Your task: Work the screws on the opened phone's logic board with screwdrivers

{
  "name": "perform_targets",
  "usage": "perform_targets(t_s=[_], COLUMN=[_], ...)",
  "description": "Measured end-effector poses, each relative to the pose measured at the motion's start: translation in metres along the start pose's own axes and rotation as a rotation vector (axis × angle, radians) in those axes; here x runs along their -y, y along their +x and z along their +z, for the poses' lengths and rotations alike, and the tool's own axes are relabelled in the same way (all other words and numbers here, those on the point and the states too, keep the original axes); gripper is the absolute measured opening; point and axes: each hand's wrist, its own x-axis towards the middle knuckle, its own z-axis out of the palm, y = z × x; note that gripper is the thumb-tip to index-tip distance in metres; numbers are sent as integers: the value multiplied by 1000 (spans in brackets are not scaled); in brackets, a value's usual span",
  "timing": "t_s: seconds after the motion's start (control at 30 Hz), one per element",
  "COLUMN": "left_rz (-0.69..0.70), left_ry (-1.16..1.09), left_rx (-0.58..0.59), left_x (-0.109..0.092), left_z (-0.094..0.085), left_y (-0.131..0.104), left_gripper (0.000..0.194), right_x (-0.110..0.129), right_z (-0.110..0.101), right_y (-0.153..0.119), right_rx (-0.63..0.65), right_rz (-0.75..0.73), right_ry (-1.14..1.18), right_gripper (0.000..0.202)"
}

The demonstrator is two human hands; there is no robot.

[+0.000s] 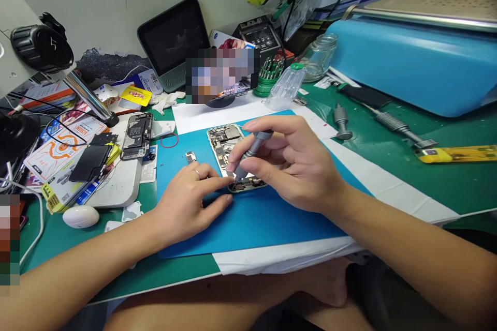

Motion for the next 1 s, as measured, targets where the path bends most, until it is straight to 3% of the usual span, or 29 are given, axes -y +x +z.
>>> perform_targets(t_s=[0.2,0.6,1.0], left_rz=[-16,22,43], left_ry=[-36,-69,-96], left_rx=[6,-44,-67], left_x=[2,-1,-1], left_z=[-1,-2,-1], left_y=[1,2,3], left_gripper=[17,15,13], right_x=[3,8,3], right_z=[5,5,4], right_y=[3,3,3], right_rx=[-26,-43,-30], right_rz=[52,99,-7], right_ry=[109,95,70], right_gripper=[28,26,29])
